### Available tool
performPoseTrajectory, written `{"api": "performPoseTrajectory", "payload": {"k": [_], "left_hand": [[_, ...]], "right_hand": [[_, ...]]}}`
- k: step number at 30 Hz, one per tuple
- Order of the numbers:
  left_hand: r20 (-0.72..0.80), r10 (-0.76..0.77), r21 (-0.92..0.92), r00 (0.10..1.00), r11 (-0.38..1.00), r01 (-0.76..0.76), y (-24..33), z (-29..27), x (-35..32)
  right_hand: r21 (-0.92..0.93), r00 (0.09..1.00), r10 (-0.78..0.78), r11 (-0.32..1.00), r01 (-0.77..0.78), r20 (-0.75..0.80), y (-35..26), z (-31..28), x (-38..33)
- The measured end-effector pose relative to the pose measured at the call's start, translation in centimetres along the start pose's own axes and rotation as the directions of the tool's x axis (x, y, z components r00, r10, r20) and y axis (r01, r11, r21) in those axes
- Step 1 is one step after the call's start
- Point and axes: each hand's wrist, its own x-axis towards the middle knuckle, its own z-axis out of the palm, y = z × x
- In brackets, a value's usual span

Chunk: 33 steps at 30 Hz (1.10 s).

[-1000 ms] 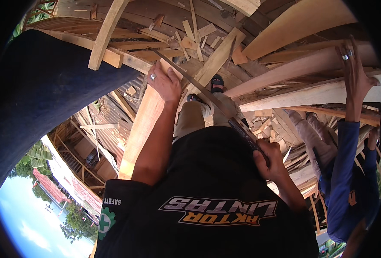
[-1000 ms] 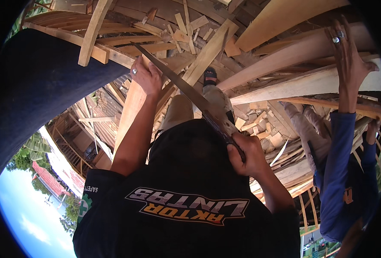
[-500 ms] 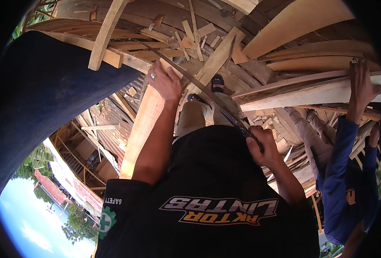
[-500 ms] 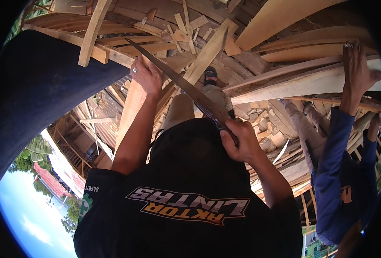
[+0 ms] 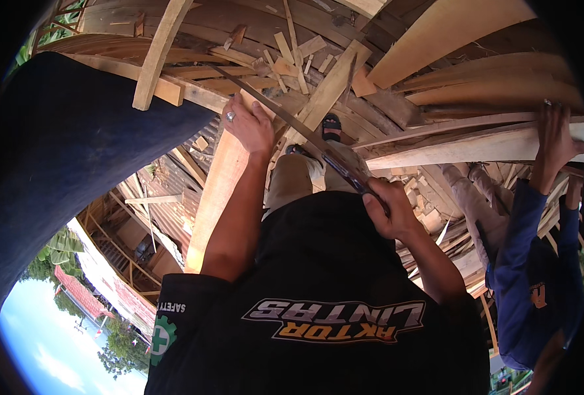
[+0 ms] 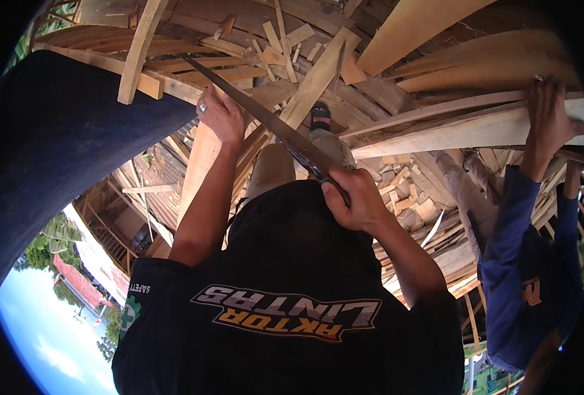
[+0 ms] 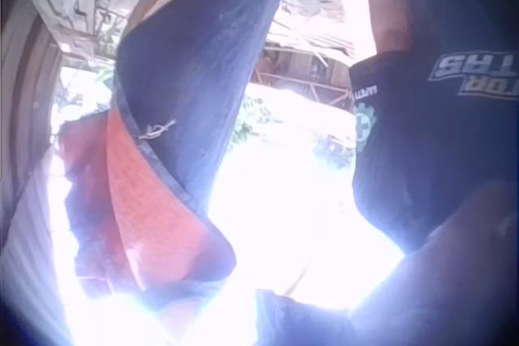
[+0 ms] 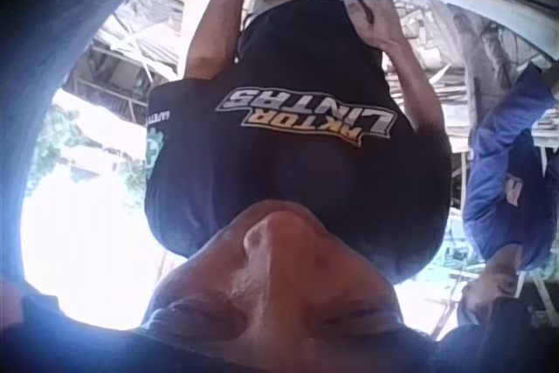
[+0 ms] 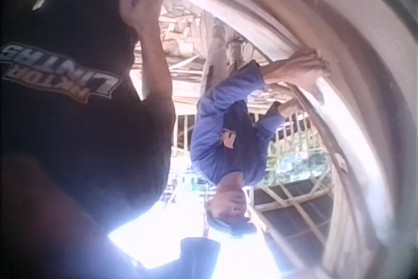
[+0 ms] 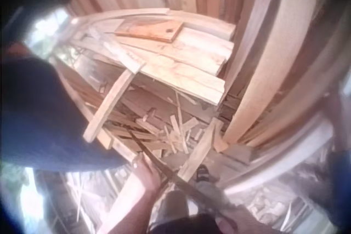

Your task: The person uses a pincer tool and a hammer to pull out nails and align wooden planks on the curved wall of a wooden structure while co-workers assist nearby.

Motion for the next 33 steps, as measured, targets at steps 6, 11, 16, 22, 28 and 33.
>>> {"api": "performPoseTrajectory", "payload": {"k": [6,11,16,22,28,33], "left_hand": [[-0.010,0.021,-0.028,1.000,0.999,-0.021,-0.4,0.2,0.5],[0.054,-0.009,-0.056,0.998,0.998,0.012,0.0,0.2,0.9],[0.028,0.035,-0.012,0.999,0.999,-0.035,-0.1,0.2,0.9],[-0.005,-0.006,-0.022,1.000,1.000,0.006,-0.1,0.1,0.3],[0.020,0.052,-0.027,0.998,0.998,-0.051,-0.8,0.9,0.6],[0.014,0.030,-0.032,0.999,0.999,-0.029,-0.4,0.5,0.7]], "right_hand": [[0.074,1.000,-0.008,0.997,0.009,-0.019,-0.3,0.6,0.5],[0.007,0.988,0.136,0.991,-0.137,0.078,-1.2,-3.2,-6.5],[0.047,1.000,-0.002,0.999,0.003,-0.025,0.0,1.2,5.1],[0.023,1.000,-0.002,1.000,0.002,0.013,-0.1,-2.6,-4.9],[-0.025,0.998,-0.037,0.999,0.036,-0.048,0.0,0.6,0.8],[0.019,0.999,-0.030,0.999,0.031,-0.024,-0.2,1.6,2.0]]}}
